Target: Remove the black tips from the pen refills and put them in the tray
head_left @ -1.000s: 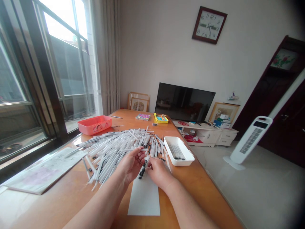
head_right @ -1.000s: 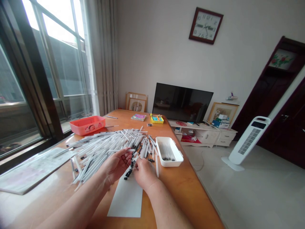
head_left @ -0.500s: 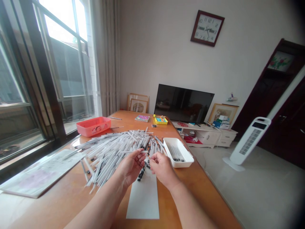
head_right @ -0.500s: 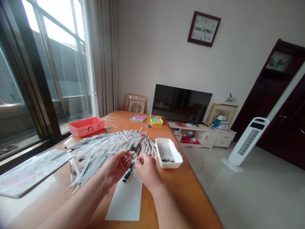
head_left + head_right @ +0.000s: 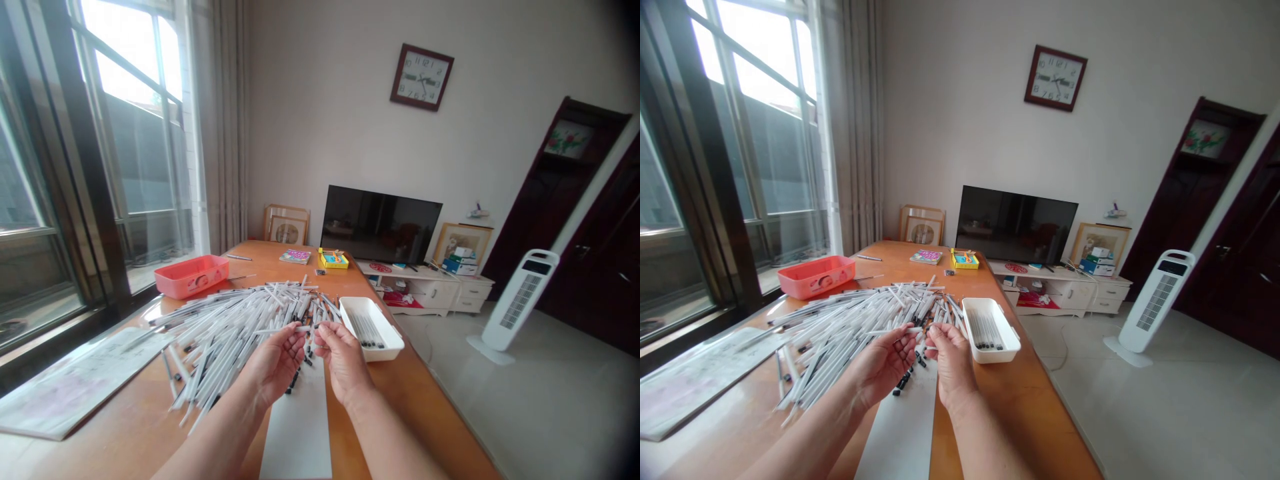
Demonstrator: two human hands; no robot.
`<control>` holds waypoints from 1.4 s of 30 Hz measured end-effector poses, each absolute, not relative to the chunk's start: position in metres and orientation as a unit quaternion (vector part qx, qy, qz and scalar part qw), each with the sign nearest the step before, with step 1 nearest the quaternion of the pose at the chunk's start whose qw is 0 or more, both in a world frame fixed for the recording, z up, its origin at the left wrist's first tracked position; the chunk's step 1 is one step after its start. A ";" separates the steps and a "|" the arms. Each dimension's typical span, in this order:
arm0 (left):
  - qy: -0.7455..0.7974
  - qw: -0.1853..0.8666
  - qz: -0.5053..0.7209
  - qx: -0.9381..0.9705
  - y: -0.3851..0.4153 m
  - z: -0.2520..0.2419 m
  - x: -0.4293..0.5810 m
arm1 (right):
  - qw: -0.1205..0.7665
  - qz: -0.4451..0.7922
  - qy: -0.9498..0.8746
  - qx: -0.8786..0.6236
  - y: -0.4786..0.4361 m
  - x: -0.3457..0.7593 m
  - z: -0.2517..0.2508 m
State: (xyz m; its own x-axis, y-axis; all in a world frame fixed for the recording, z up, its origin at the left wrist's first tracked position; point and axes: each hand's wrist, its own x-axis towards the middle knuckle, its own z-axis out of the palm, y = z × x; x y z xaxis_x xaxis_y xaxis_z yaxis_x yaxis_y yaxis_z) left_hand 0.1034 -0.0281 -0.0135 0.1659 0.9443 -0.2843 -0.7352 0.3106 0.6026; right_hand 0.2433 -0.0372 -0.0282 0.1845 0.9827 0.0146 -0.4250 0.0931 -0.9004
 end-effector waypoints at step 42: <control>0.307 0.733 0.549 0.260 -0.033 -0.013 0.105 | 0.561 0.249 -0.626 -0.481 -0.042 0.250 -0.024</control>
State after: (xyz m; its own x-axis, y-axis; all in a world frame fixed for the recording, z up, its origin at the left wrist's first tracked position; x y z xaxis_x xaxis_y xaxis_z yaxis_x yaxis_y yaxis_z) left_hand 0.1051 -0.0334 -0.0133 0.2101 0.9638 -0.1642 -0.6448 0.2628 0.7177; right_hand 0.2504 -0.0417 -0.0242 0.0912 0.8817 0.4629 0.3232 0.4135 -0.8512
